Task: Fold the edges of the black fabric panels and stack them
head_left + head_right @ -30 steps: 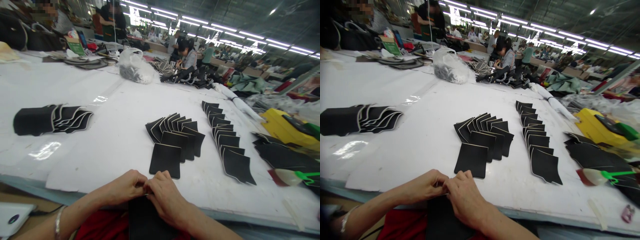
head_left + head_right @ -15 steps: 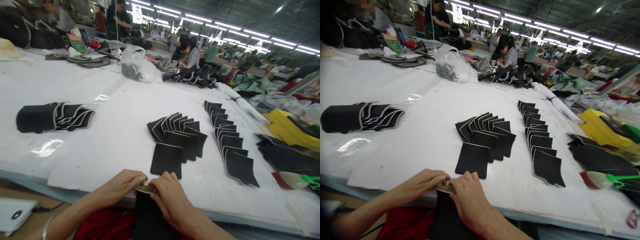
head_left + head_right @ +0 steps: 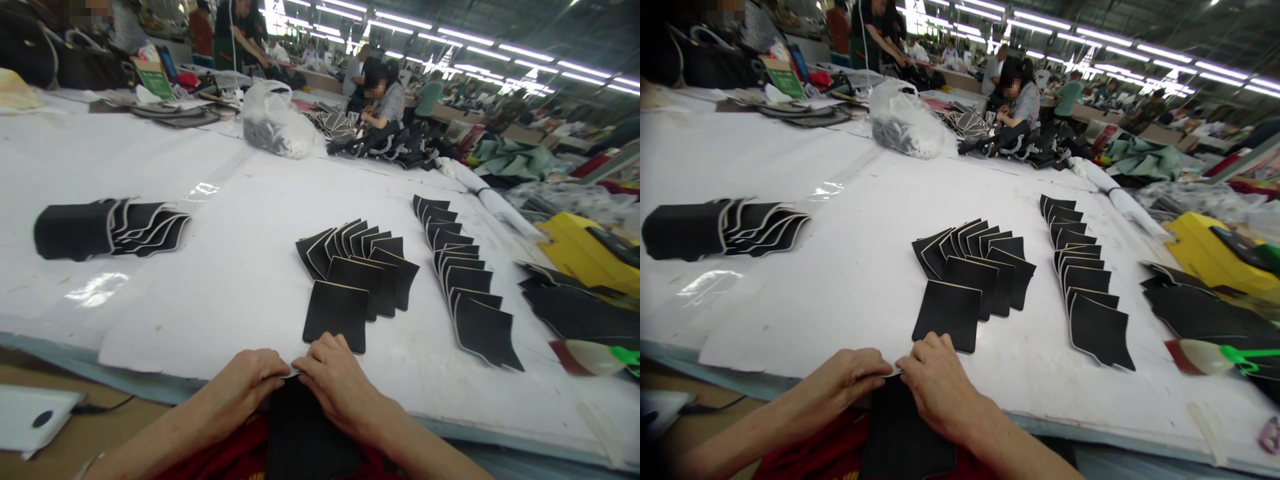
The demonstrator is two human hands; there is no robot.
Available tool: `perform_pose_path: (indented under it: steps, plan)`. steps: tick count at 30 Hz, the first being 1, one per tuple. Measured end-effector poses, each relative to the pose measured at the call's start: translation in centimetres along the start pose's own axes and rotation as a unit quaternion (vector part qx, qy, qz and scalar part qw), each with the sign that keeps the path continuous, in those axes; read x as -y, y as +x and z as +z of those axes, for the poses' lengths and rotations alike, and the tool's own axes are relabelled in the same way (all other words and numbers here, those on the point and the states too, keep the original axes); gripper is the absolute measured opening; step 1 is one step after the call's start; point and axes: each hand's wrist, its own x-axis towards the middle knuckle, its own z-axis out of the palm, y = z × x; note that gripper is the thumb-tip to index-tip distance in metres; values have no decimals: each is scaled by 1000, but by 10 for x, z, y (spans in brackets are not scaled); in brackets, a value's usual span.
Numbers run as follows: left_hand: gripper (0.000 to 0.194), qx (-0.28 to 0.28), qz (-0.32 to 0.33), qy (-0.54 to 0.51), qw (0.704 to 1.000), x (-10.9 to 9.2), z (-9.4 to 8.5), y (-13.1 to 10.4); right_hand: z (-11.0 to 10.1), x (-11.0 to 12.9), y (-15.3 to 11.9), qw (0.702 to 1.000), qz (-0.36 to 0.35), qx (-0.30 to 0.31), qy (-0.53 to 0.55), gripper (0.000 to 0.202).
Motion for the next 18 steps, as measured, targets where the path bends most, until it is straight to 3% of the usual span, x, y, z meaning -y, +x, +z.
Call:
perform_pose_path:
  steps: [5,13,18]
  plan:
    - [30,-2,31,25,999,3,7,-2,1,0,1,1000,2,8,3,17]
    - [38,-3,6,57,998,-1,12,-2,10,-5,0,1000,-6,-6,3,15]
    - [21,-19,6,49,999,-1,14,3,7,1,1,1000,2,-12,-12,16]
